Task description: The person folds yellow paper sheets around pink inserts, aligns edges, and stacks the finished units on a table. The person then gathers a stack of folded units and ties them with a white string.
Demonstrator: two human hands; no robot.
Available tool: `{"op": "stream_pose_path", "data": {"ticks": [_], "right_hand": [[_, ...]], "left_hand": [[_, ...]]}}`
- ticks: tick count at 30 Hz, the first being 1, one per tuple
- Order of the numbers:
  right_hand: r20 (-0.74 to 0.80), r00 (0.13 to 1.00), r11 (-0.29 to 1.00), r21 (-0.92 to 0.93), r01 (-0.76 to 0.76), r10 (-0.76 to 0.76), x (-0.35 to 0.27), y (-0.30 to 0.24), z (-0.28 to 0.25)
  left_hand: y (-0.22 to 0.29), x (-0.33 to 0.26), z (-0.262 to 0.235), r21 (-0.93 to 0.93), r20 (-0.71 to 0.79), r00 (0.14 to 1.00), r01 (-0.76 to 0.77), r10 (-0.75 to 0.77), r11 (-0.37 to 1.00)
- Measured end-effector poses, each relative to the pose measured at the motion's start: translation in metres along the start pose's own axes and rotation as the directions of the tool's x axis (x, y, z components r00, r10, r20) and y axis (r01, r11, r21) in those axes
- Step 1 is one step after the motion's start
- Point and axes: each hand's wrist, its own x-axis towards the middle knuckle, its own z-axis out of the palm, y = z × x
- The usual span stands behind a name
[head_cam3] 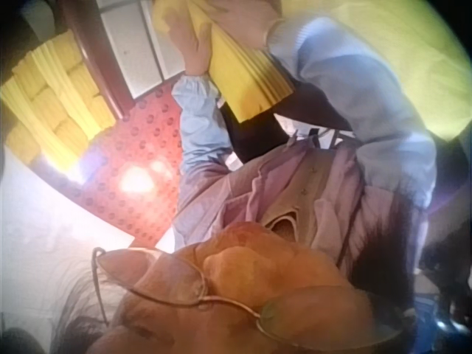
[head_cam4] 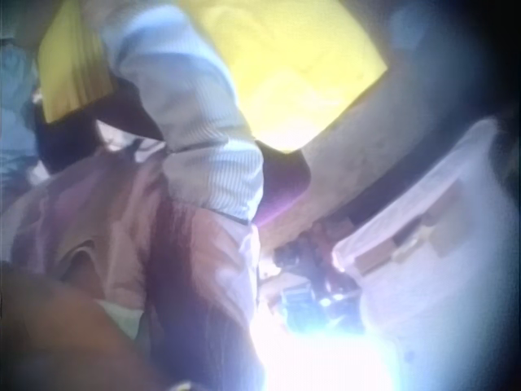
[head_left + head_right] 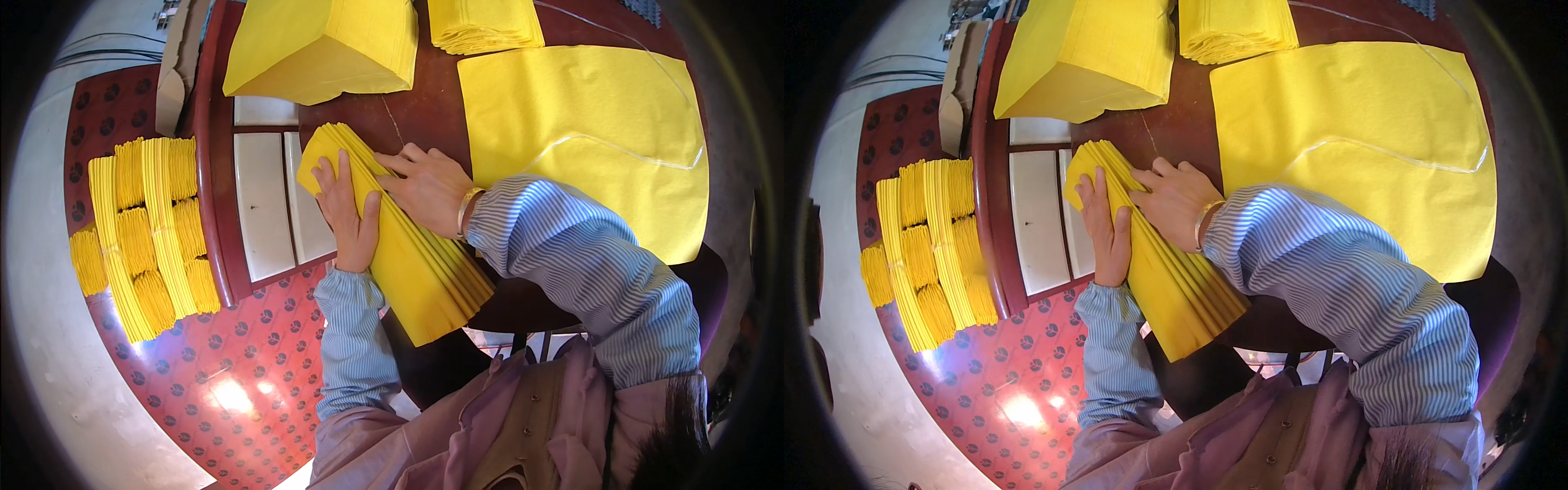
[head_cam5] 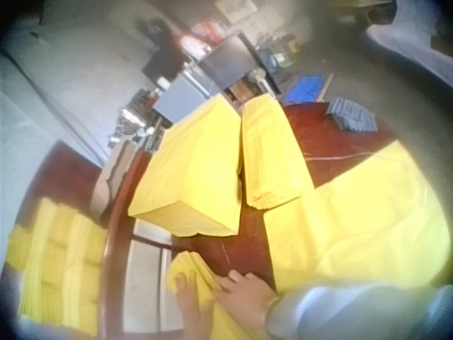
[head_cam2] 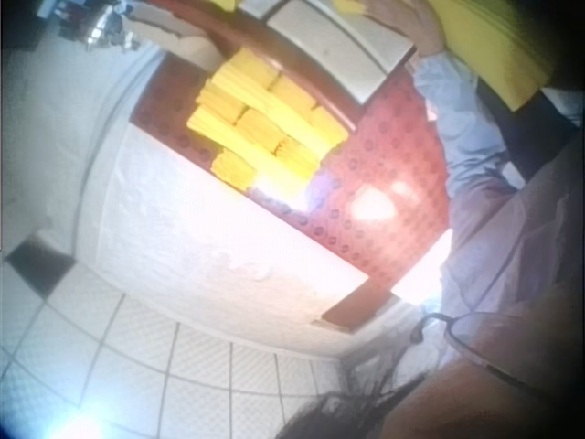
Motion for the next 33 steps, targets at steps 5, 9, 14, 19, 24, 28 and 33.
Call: {"op": "stream_pose_path", "data": {"ticks": [5,9,14,19,24,28,33], "right_hand": [[0.032,0.997,0.996,-0.050,0.074,-0.072,-0.017,0.004,-0.013],[-0.005,0.987,0.984,-0.077,0.162,-0.163,-0.034,0.011,-0.018],[-0.041,0.972,0.971,-0.074,0.229,-0.233,-0.059,0.006,-0.028],[0.005,0.966,0.964,-0.074,0.257,-0.257,-0.078,-0.002,-0.036],[-0.007,0.962,0.961,-0.041,0.273,-0.273,-0.080,-0.005,-0.031],[-0.004,0.950,0.949,-0.046,0.311,-0.311,-0.080,-0.004,-0.026],[0.013,0.939,0.939,-0.009,0.344,-0.343,-0.075,-0.002,-0.023]], "left_hand": [[0.003,0.000,-0.002,0.060,0.035,0.999,0.032,-0.034,0.998],[0.004,0.002,-0.004,0.095,0.072,0.995,0.061,-0.068,0.994],[0.003,0.003,-0.004,0.115,0.080,0.994,0.067,-0.077,0.991],[-0.003,0.005,-0.002,0.024,0.067,0.995,0.067,-0.069,0.997],[-0.008,0.005,-0.002,-0.010,0.056,0.997,0.058,-0.058,0.998],[-0.009,0.006,-0.002,-0.004,0.062,0.996,0.058,-0.057,0.998],[-0.011,0.006,-0.003,-0.012,0.065,0.997,0.039,-0.038,0.999]]}}
